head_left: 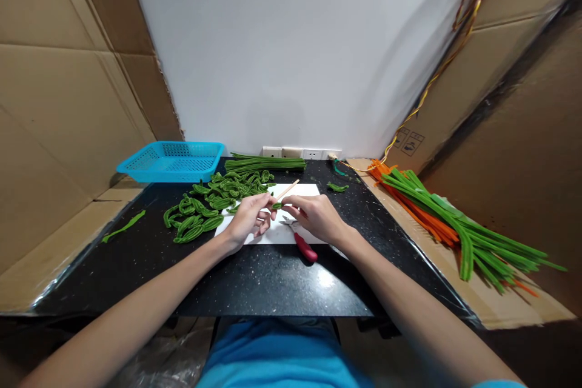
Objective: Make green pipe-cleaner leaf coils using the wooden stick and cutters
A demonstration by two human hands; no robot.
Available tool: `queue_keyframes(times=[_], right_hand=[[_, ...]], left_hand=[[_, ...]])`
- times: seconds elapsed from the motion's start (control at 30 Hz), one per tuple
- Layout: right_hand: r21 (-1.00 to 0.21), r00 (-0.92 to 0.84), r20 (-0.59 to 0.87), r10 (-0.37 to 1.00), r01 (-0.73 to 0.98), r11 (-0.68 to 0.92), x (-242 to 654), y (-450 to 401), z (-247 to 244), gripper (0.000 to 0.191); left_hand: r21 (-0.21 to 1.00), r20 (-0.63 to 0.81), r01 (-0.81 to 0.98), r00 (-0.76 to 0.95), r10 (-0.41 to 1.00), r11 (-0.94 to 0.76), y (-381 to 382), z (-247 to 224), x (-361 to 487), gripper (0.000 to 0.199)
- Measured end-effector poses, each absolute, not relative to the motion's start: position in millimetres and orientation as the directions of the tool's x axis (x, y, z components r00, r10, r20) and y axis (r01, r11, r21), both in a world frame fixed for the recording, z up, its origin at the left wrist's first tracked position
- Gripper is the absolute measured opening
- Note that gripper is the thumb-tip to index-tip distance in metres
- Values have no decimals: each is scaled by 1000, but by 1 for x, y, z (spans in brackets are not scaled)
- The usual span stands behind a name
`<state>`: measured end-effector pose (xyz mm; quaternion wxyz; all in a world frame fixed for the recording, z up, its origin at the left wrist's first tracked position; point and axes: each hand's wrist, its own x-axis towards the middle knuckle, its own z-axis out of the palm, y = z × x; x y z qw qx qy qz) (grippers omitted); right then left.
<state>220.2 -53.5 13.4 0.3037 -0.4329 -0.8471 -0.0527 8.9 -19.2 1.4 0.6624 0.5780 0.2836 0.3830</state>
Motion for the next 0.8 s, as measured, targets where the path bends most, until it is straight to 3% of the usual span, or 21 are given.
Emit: queue_keyframes(times=[0.17,0.37,0.5,0.63,0.8], right_hand=[[-135,-429,538,726,806,576,219,-54,13,14],[-79,-103,479,872,984,160,219,-52,19,20],[-95,14,472,882,995,35,227,-50,22,26],[-136,-12,404,915,988,73,229,-51,24,42],[-225,-191,456,869,920,321,221,-52,19,54]], left_hand=[[990,97,-136,567,818,-23,-19,1,9,41],[980,184,-161,501,846,-119,-15,-2,12,49],[973,213,-173,406,888,-155,-12,-3,11,52],[974,213,-153,342,915,-169,-10,-1,9,52],[968,126,-251,402,907,-23,-10,3,5,44]])
